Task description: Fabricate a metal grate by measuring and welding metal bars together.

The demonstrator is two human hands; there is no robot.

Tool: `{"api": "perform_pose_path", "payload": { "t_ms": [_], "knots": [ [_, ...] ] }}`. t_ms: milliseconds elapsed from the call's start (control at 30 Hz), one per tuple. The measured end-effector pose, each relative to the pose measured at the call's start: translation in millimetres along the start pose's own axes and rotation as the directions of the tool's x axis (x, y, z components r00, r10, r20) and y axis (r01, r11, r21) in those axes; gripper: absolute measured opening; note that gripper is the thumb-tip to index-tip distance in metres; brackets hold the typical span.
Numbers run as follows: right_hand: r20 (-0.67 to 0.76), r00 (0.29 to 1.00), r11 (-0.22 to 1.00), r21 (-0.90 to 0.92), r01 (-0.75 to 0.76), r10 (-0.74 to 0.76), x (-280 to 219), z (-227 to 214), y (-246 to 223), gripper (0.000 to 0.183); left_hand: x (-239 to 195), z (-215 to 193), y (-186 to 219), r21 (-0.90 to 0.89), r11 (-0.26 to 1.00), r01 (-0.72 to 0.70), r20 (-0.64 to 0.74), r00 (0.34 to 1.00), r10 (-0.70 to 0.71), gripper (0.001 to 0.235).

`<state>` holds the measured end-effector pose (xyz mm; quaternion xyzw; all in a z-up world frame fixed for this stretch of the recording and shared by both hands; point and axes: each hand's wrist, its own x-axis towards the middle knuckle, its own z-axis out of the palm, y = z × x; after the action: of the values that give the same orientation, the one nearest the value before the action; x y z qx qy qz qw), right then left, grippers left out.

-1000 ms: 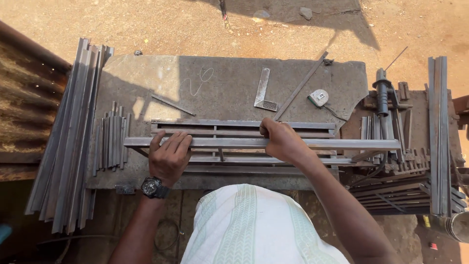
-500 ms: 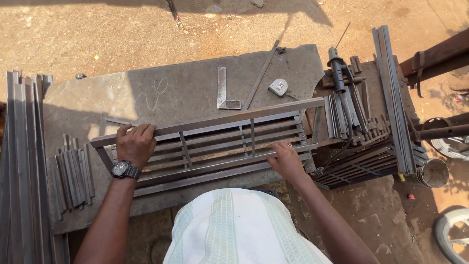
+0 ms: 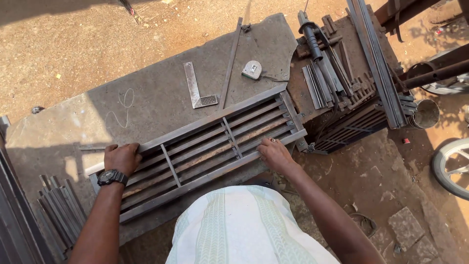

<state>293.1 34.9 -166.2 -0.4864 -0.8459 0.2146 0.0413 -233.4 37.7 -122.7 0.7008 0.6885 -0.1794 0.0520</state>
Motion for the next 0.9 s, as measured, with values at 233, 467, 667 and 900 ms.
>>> {"api": "perform_pose_path", "payload": {
  "t_ms": [233, 467, 667, 900],
  "knots": [
    [-0.063, 0.998, 0.998, 0.058, -0.005, 0.009, -4, 23, 1, 0.03, 0, 9, -3, -0.058, 0.997, 0.041, 0.075, 0.997, -0.036, 0.03],
    [-0.102, 0.995, 0.999, 0.053, -0.001, 0.007, -1, 41, 9, 0.033, -5, 4, -3, -0.049, 0.998, 0.026, 0.11, 0.994, -0.021, 0.033],
    [-0.139, 0.989, 0.998, 0.036, 0.052, -0.046, -1, 51, 19, 0.031, -3, 4, 0, -0.072, 0.993, 0.089, 0.151, 0.986, -0.077, 0.044],
    [-0.13, 0.99, 0.997, 0.038, 0.062, -0.057, 2, 45, 16, 0.028, -1, 6, -4, -0.134, 0.981, 0.138, 0.17, 0.979, -0.114, 0.042]
  ]
}}
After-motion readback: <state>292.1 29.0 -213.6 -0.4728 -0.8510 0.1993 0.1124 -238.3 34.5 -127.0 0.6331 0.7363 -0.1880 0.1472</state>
